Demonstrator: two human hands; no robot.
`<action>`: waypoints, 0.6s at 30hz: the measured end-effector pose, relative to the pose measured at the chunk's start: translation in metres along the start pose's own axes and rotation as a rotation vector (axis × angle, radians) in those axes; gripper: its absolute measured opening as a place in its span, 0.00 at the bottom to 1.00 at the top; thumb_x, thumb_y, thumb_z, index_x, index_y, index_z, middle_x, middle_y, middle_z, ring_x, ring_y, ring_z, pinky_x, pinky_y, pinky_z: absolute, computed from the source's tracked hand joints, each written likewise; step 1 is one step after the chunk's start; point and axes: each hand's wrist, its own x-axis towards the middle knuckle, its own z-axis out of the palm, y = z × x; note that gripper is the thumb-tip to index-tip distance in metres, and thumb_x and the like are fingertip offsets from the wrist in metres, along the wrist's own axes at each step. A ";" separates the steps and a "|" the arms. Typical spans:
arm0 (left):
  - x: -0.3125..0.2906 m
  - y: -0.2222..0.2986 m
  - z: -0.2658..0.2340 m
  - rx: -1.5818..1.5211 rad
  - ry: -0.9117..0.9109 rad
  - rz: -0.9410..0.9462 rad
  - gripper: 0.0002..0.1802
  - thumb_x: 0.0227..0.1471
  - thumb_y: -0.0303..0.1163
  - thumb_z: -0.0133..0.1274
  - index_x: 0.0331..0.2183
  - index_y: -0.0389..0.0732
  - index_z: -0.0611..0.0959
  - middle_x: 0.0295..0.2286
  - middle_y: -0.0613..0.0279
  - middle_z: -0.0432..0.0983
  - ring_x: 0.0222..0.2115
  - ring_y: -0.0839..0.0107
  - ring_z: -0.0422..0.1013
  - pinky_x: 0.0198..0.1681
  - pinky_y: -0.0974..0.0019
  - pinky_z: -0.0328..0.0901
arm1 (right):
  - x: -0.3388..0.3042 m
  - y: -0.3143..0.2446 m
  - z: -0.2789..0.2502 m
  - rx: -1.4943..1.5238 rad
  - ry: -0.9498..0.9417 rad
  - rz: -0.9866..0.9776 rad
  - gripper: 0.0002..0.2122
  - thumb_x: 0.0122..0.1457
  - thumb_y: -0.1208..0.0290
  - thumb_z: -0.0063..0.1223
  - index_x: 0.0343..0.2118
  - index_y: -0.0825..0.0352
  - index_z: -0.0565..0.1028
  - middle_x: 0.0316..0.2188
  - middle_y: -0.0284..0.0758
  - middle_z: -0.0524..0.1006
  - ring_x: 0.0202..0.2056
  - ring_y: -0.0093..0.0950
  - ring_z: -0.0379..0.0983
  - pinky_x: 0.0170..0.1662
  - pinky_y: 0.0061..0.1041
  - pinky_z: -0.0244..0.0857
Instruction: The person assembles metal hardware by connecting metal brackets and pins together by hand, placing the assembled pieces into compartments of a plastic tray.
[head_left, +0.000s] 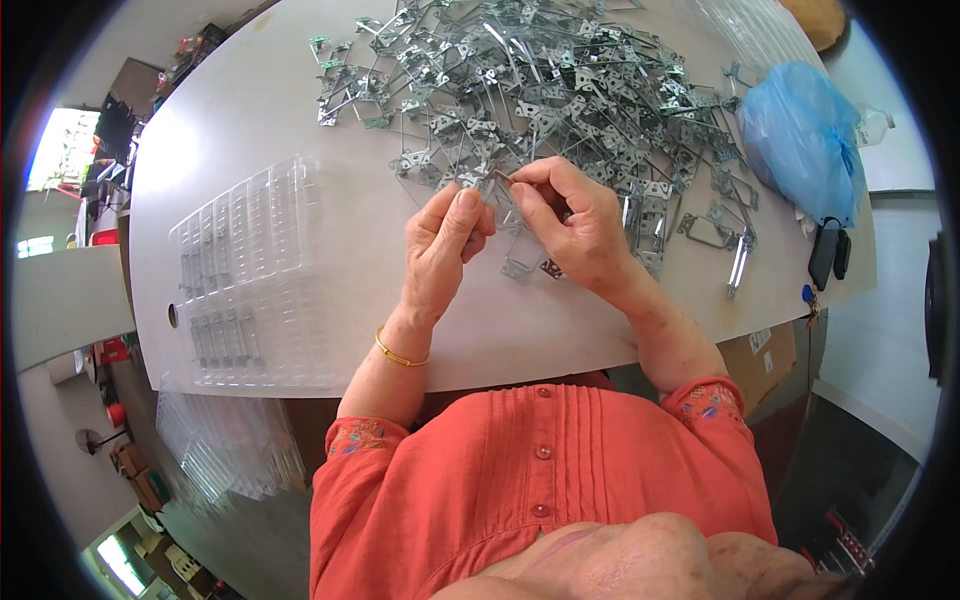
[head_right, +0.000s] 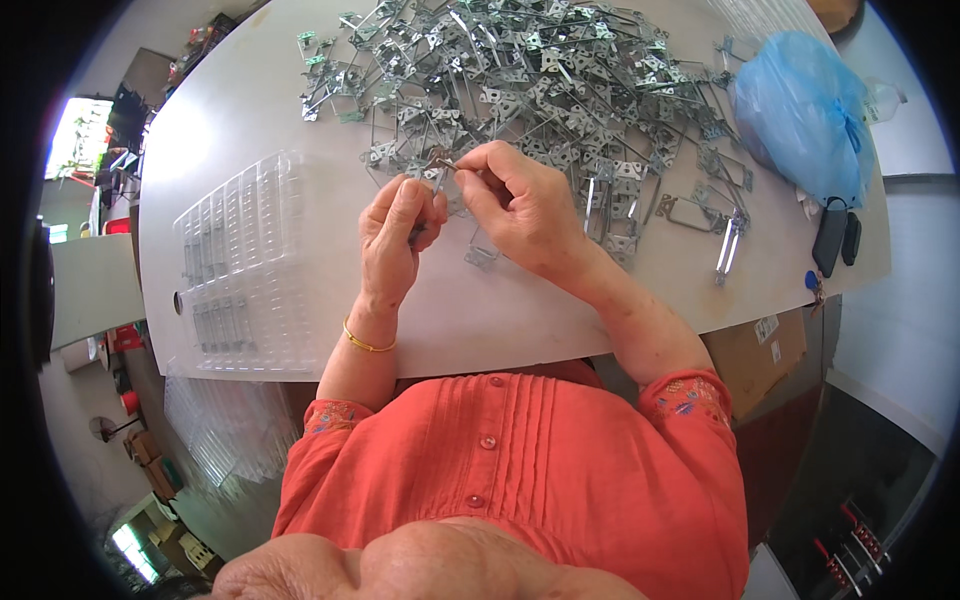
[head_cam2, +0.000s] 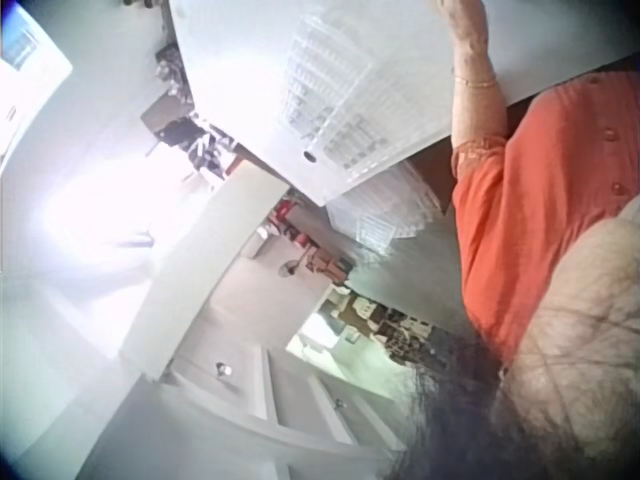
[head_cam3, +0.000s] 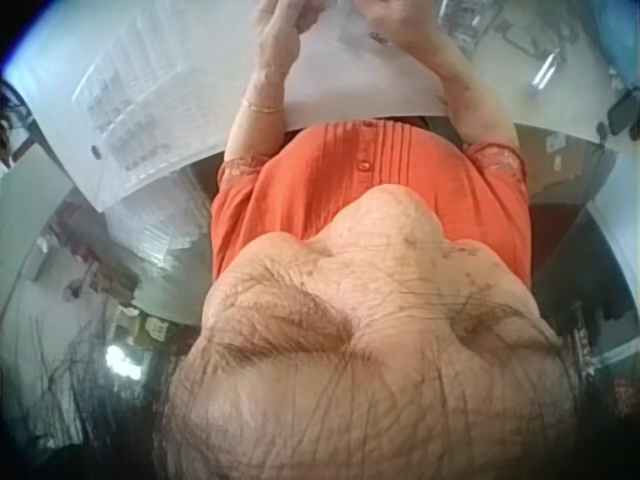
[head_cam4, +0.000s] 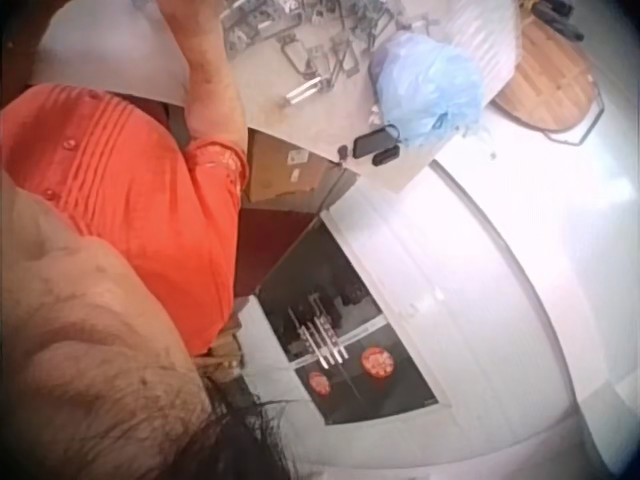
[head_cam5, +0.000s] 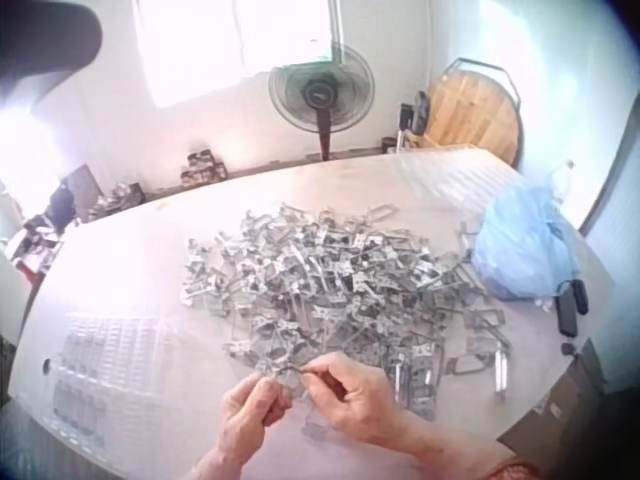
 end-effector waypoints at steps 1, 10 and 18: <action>0.000 -0.001 -0.001 0.000 0.000 -0.002 0.21 0.66 0.42 0.45 0.25 0.39 0.72 0.23 0.62 0.71 0.17 0.83 0.54 0.20 0.77 0.48 | 0.001 -0.004 -0.003 -0.031 -0.039 0.020 0.04 0.60 0.78 0.56 0.38 0.68 0.75 0.22 0.28 0.75 0.21 0.12 0.66 0.24 0.17 0.61; -0.001 -0.009 -0.004 0.335 -0.100 0.197 0.18 0.66 0.40 0.46 0.28 0.38 0.76 0.24 0.71 0.69 0.20 0.85 0.55 0.23 0.77 0.50 | 0.002 -0.005 -0.005 0.046 -0.091 0.146 0.04 0.62 0.74 0.55 0.36 0.68 0.74 0.19 0.28 0.73 0.20 0.13 0.65 0.23 0.18 0.59; -0.003 -0.006 -0.004 0.319 -0.079 0.199 0.17 0.66 0.41 0.47 0.31 0.37 0.78 0.24 0.72 0.69 0.21 0.85 0.55 0.23 0.78 0.49 | 0.003 0.000 -0.007 0.085 -0.161 0.103 0.04 0.65 0.74 0.53 0.38 0.68 0.72 0.19 0.24 0.70 0.21 0.11 0.64 0.22 0.15 0.58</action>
